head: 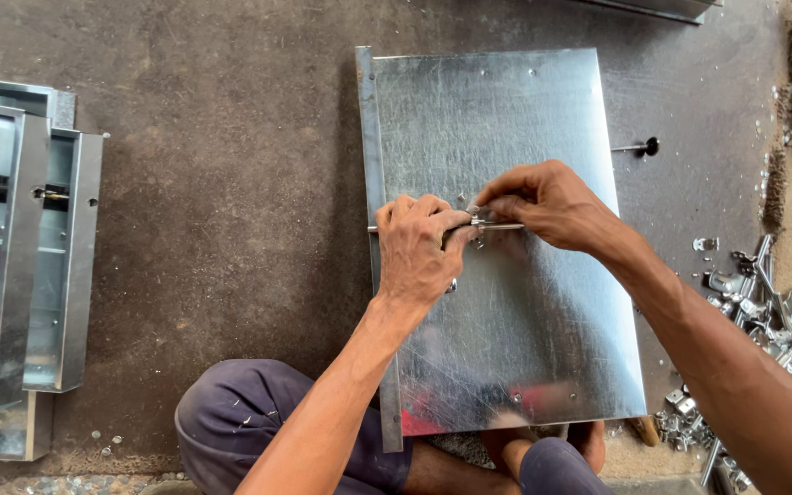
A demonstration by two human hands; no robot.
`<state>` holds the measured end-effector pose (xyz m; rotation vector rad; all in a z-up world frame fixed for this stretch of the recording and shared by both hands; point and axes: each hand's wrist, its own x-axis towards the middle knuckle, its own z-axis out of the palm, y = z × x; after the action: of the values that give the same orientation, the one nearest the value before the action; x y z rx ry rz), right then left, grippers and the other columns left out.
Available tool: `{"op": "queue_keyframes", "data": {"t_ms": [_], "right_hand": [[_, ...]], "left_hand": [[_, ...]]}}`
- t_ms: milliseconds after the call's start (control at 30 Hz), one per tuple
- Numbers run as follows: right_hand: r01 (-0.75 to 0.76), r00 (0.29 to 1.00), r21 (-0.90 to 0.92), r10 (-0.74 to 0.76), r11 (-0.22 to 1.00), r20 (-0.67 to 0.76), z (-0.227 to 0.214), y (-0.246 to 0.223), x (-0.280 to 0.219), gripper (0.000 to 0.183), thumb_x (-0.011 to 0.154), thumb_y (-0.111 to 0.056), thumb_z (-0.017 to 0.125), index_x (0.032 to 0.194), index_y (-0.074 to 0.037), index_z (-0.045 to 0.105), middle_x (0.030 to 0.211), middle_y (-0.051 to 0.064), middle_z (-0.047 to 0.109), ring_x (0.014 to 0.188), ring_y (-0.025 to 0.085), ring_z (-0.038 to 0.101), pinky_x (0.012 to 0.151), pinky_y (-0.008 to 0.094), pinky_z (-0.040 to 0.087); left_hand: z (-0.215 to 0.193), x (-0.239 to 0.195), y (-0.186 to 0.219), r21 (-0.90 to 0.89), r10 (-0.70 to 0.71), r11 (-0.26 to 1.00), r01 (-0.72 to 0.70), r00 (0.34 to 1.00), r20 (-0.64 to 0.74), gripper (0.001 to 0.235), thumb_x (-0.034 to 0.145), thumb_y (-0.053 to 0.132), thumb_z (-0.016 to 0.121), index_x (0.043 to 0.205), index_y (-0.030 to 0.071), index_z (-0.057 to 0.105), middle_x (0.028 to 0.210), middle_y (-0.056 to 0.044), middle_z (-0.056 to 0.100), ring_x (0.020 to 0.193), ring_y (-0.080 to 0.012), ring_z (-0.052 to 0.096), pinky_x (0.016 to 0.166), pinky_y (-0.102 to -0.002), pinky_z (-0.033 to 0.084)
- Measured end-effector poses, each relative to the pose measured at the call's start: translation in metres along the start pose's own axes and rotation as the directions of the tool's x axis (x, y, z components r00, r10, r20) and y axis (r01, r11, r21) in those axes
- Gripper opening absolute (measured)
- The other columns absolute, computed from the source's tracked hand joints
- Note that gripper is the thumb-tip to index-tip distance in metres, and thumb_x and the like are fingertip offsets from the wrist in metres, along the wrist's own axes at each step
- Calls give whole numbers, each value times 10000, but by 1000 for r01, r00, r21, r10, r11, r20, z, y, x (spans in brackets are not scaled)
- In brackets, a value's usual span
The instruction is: The person assembles a metal box by aligning a door panel, using a hammer to secure hinges and pins, and installing a latch mechanism by hand and with a hammer.
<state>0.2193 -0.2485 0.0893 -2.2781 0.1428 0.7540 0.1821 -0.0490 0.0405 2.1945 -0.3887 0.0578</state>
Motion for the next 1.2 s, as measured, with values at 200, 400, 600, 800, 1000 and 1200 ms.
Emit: {"op": "queue_keyframes", "data": {"t_ms": [200,400,600,800,1000,1200], "right_hand": [[55,998,-59,-55,997,10,1,-10,2,303,886,-212,729,1146,-57,713,1004,113,791,960,231,764,861,359,598],[-38,999,-113,40,993,16,1,-20,6,486,830,-200,779,1243,-31,584,985,177,786,923,272,770,826,413,620],[-59,998,-136,55,989,-32,5,-26,10,541,795,-174,811,1249,-18,563,967,202,768,899,287,768,776,396,641],[-46,996,-126,36,991,-83,4,-28,7,585,763,-166,844,1246,10,564,940,208,779,847,286,774,739,396,637],[-1,991,-76,-9,997,-132,5,-19,8,387,785,-171,801,1138,-23,742,932,156,788,762,227,781,644,368,648],[94,983,-195,-122,976,-134,11,-19,18,228,894,-249,758,1001,-54,808,847,143,786,651,225,746,614,349,628]], "left_hand": [[5,-2,-3,16,-8,1000,7,1000,10,124,860,291,794,940,201,826,890,66,695,902,-184,545,927,-426,351],[6,-3,-4,9,-1,1000,2,1000,-5,130,857,289,793,941,196,827,879,61,697,902,-184,546,925,-423,343],[6,-3,-5,3,-9,1000,9,1000,2,148,853,312,796,938,194,826,877,64,700,900,-182,546,932,-421,340],[5,-2,-4,-3,-18,1000,18,1000,9,143,858,308,792,941,196,826,878,64,703,896,-178,548,935,-421,339],[4,-3,-5,6,-3,1000,3,1000,11,113,870,253,779,967,211,818,897,65,699,908,-179,546,938,-422,339],[5,-6,-4,113,76,991,-77,997,8,146,902,232,749,1035,235,810,933,53,660,942,-189,537,952,-435,341]]}}
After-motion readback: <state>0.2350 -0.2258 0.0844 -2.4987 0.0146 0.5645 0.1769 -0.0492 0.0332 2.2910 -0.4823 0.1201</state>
